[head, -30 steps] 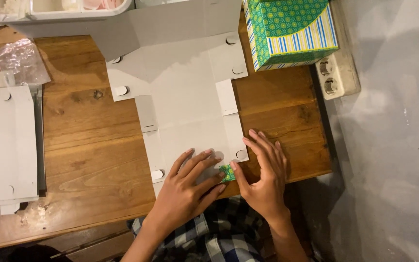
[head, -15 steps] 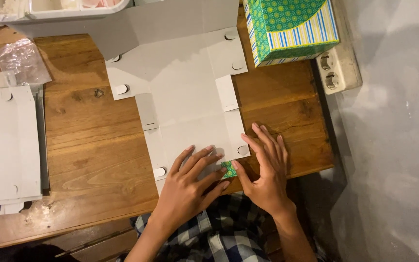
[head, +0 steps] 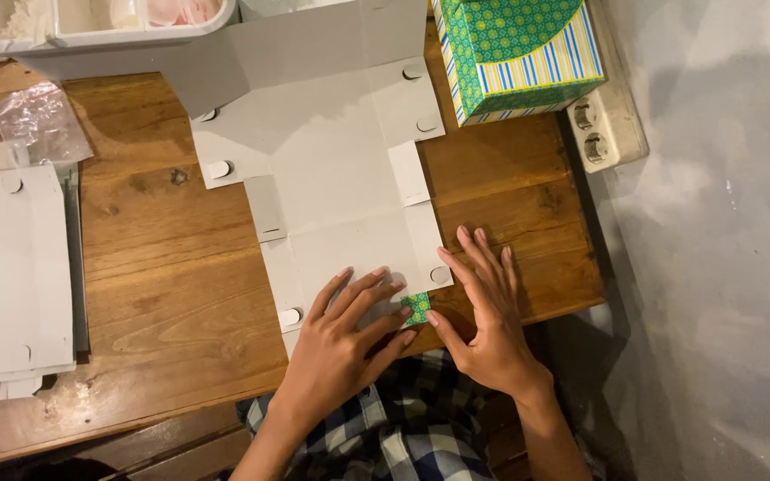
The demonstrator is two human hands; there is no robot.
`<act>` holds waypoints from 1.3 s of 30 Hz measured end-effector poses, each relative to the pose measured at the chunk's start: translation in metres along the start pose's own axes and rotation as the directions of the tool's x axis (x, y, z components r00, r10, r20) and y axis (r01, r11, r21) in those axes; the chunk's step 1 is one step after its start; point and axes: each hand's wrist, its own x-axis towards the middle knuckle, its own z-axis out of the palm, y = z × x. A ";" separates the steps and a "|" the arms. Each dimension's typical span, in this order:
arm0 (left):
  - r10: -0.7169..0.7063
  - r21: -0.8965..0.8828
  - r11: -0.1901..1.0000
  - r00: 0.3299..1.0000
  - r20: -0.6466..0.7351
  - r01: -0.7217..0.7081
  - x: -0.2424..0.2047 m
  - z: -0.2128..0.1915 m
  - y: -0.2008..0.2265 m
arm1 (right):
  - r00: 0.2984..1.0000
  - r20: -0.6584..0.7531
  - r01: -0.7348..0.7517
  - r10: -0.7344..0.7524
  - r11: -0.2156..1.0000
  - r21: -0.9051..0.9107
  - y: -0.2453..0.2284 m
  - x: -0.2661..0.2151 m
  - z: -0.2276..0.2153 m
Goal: The person assembles small cardboard boxes by folding flat white sheets along pre-cut lines and applying patterned tape to secure the edges. They handle multiple box blanks, fold flaps, and place tape on seams to form finished boxes.
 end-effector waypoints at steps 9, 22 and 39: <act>-0.006 -0.013 1.000 1.000 0.004 0.007 -0.001 0.001 0.000 | 1.000 -0.011 -0.008 0.008 0.999 0.037 -0.001 0.000 0.002; -0.003 0.000 1.000 1.000 0.005 0.003 -0.002 0.003 0.000 | 0.977 -0.204 -0.079 0.062 0.994 -0.076 -0.003 0.004 0.017; -0.018 -0.014 1.000 1.000 -0.003 0.018 0.000 -0.001 0.001 | 0.981 -0.193 -0.050 0.019 0.986 -0.161 -0.002 0.003 0.014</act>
